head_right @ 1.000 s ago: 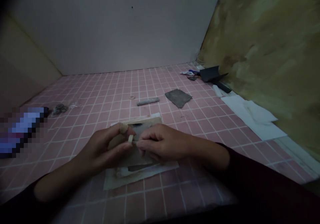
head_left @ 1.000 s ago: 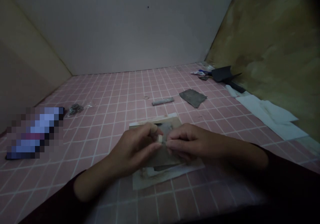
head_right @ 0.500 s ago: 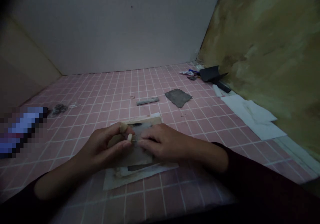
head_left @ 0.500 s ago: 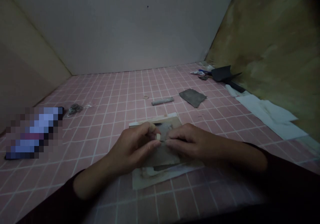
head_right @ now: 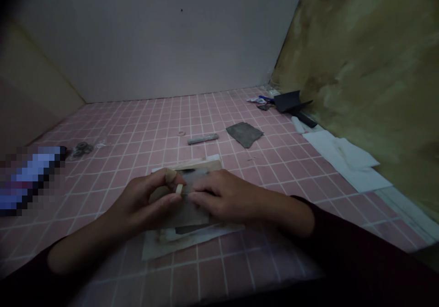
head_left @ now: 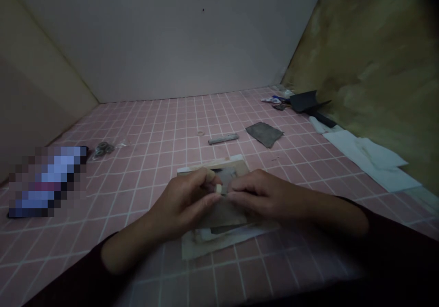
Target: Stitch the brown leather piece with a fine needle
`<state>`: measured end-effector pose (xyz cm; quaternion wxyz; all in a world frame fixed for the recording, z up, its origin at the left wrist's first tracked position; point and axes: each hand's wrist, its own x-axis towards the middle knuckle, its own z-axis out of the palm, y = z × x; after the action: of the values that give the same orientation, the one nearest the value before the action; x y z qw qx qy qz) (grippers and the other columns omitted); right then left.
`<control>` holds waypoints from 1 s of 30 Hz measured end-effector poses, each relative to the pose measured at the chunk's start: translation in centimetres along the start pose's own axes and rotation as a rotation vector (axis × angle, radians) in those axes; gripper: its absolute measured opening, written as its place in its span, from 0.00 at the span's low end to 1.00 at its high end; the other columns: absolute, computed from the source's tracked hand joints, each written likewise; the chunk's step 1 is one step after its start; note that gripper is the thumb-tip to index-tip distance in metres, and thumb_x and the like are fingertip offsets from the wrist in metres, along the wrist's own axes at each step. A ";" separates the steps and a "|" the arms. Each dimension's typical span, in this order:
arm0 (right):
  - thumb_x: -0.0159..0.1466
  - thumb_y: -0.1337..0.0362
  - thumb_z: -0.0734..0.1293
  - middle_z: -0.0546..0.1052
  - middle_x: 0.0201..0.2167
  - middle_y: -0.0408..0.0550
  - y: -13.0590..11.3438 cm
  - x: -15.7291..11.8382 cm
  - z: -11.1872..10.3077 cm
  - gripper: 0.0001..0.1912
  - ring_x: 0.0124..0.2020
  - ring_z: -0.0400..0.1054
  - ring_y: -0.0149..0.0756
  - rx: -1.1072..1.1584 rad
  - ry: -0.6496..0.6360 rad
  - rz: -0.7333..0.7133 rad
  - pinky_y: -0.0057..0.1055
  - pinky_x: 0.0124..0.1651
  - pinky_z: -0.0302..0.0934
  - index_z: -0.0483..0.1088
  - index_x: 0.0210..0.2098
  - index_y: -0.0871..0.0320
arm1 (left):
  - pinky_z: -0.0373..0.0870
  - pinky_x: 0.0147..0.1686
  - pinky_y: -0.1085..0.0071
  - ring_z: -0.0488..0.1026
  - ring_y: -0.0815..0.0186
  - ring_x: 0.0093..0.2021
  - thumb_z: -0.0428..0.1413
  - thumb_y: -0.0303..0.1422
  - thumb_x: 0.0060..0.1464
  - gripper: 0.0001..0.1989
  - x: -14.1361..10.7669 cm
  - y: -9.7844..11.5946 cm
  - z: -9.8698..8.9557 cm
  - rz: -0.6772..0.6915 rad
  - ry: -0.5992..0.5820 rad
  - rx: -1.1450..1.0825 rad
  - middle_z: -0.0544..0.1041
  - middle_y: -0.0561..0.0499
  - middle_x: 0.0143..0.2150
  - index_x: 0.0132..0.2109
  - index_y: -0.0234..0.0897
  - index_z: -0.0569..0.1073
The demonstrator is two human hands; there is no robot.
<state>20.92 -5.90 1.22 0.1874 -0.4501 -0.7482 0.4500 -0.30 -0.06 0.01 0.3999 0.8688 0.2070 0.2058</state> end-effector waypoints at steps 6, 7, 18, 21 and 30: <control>0.66 0.65 0.58 0.63 0.22 0.40 0.2 0.0 0.7 0.12 0.23 0.56 0.26 -0.305 0.168 -0.069 0.27 0.28 0.48 0.61 0.25 0.59 | 0.62 0.31 0.75 0.67 0.70 0.31 0.51 0.36 0.61 0.08 0.2 -0.1 -0.1 -0.074 -0.008 -0.040 0.69 0.54 0.32 0.40 0.36 0.67; 0.66 0.64 0.57 0.63 0.20 0.39 0.1 0.0 0.4 0.13 0.22 0.56 0.26 -0.185 0.105 -0.028 0.26 0.27 0.49 0.61 0.25 0.59 | 0.63 0.32 0.74 0.67 0.70 0.33 0.51 0.35 0.61 0.07 0.2 -0.2 -0.1 -0.039 -0.003 0.015 0.70 0.53 0.33 0.41 0.36 0.67; 0.66 0.65 0.57 0.67 0.23 0.41 0.6 0.1 0.8 0.11 0.24 0.58 0.27 -0.442 0.209 -0.080 0.27 0.29 0.48 0.64 0.28 0.59 | 0.64 0.30 0.75 0.66 0.70 0.32 0.53 0.35 0.60 0.09 0.1 -0.6 0.4 -0.113 0.044 -0.121 0.69 0.53 0.33 0.46 0.37 0.67; 0.66 0.64 0.56 0.67 0.23 0.42 1.1 0.1 1.3 0.10 0.23 0.57 0.28 -0.561 0.205 -0.084 0.27 0.28 0.47 0.63 0.29 0.59 | 0.63 0.28 0.76 0.65 0.70 0.31 0.53 0.36 0.60 0.09 0.2 -0.6 0.5 -0.141 0.033 -0.150 0.69 0.53 0.32 0.43 0.36 0.68; 0.63 0.67 0.58 0.67 0.23 0.42 0.4 0.0 0.8 0.08 0.23 0.57 0.28 -0.455 0.196 -0.031 0.28 0.28 0.48 0.63 0.27 0.59 | 0.66 0.30 0.74 0.68 0.69 0.31 0.54 0.36 0.59 0.08 0.3 -0.6 0.3 -0.107 0.058 -0.005 0.72 0.52 0.32 0.42 0.35 0.69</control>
<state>20.55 -6.20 0.42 0.1598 -0.5104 -0.8154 0.2214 -0.06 0.28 -0.61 0.4066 0.8491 0.2641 0.2095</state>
